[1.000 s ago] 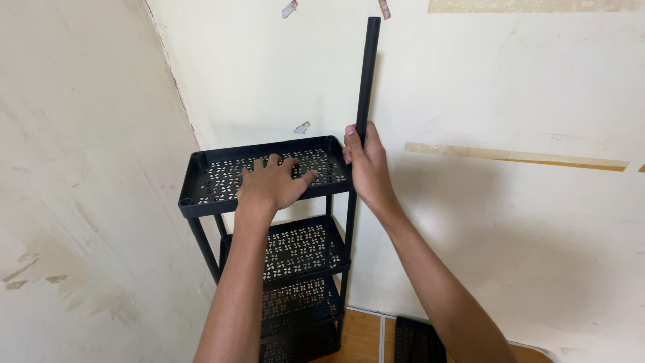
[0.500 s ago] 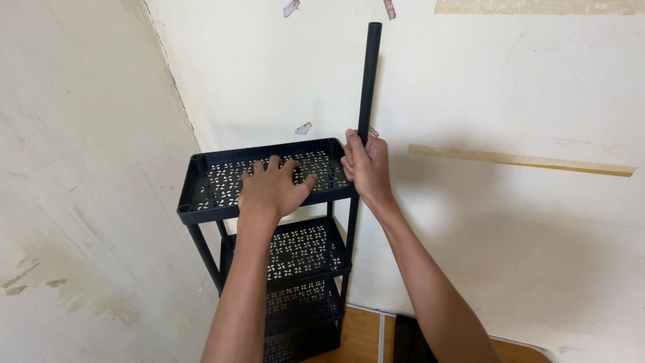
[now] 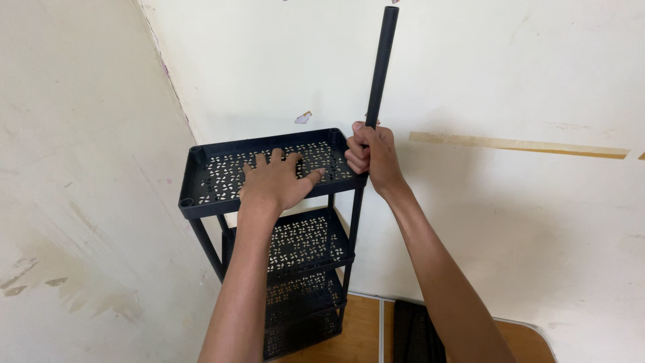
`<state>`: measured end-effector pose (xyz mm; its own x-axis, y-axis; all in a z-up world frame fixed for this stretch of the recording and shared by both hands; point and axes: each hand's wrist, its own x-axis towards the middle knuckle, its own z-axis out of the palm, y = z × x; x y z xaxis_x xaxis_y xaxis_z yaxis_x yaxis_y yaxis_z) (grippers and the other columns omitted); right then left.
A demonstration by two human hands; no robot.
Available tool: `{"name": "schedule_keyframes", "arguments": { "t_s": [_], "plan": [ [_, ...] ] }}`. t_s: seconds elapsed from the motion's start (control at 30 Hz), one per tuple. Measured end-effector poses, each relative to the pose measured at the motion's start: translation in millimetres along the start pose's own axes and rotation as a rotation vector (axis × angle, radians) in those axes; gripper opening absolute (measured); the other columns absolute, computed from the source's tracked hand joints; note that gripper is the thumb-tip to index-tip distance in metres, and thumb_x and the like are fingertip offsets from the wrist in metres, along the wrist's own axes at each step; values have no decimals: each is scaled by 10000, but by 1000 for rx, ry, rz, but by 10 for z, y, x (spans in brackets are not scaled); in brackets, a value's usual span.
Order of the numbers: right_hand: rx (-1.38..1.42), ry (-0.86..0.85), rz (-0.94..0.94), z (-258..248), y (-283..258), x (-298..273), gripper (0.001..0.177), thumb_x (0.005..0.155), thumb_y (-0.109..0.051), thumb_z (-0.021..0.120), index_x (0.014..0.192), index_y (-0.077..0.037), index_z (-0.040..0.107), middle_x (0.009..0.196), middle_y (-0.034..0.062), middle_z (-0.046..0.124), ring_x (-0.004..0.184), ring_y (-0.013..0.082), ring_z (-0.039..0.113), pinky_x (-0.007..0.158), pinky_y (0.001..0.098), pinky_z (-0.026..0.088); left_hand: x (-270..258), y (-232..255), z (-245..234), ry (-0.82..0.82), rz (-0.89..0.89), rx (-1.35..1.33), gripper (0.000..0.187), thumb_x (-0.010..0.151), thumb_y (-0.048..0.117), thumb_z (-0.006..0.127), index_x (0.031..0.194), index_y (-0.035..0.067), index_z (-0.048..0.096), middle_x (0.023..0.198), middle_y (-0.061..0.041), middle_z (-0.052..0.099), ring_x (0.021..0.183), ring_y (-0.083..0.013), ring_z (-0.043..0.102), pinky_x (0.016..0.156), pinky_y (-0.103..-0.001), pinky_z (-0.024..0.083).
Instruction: The person assembles a black perforated metal shelving unit by stacking trays and inserting vertical support poles. They align the trays, then slide poles through the corner holes to connect the levels.
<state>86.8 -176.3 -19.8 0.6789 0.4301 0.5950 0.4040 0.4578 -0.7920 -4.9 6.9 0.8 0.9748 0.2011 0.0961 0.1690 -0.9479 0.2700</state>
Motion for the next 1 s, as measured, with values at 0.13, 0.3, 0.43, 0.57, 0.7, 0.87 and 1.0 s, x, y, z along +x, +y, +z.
{"name": "schedule_keyframes", "arguments": {
  "t_s": [0.13,0.3,0.43,0.57,0.7,0.87,1.0],
  "plan": [
    [-76,49,-51,85,-21,-47,463,1095,-323,490,704,-172,295,579,-64,238,475,42,228,437,241,182,4,-43,-1,-14,25,21,772,883,694,430,1498,232,494,1619,-127,338,1515,-416,242,1223,-622,156],
    [-235,214,-123,263,-62,-171,279,1113,-356,445,952,-128,458,734,-54,382,616,41,372,559,226,345,25,-29,48,9,48,36,765,939,675,356,1510,179,469,1613,-150,337,1501,-457,232,1221,-635,124],
    [-475,405,-289,431,-61,-213,263,1110,-352,450,1103,-99,523,798,-44,475,690,42,464,616,225,419,28,11,104,54,76,37,759,970,653,332,1507,135,465,1603,-191,333,1483,-498,228,1200,-639,145],
    [-483,512,-183,465,-52,-158,347,1098,-367,493,880,-97,502,692,-48,437,603,43,428,532,232,391,23,-4,88,69,71,14,741,960,646,349,1485,142,493,1596,-188,341,1480,-495,236,1199,-625,165],
    [-460,493,-124,385,-9,-5,507,1084,-344,527,640,-120,432,522,-52,375,438,62,372,411,265,316,21,-31,61,67,52,18,739,951,653,359,1468,151,522,1586,-165,377,1477,-460,285,1214,-597,188],
    [-141,223,-7,140,-54,93,477,1045,-239,534,616,-151,345,487,-51,299,387,56,258,360,280,190,-4,-13,50,66,50,28,745,949,657,381,1465,140,530,1575,-143,407,1471,-445,307,1208,-599,201],
    [-30,73,73,-33,-140,50,501,1041,-217,528,614,-176,270,491,-47,273,403,59,239,377,273,173,-28,67,45,49,37,18,732,936,660,397,1450,164,556,1570,-116,428,1471,-427,329,1216,-582,221]
  ]
}}
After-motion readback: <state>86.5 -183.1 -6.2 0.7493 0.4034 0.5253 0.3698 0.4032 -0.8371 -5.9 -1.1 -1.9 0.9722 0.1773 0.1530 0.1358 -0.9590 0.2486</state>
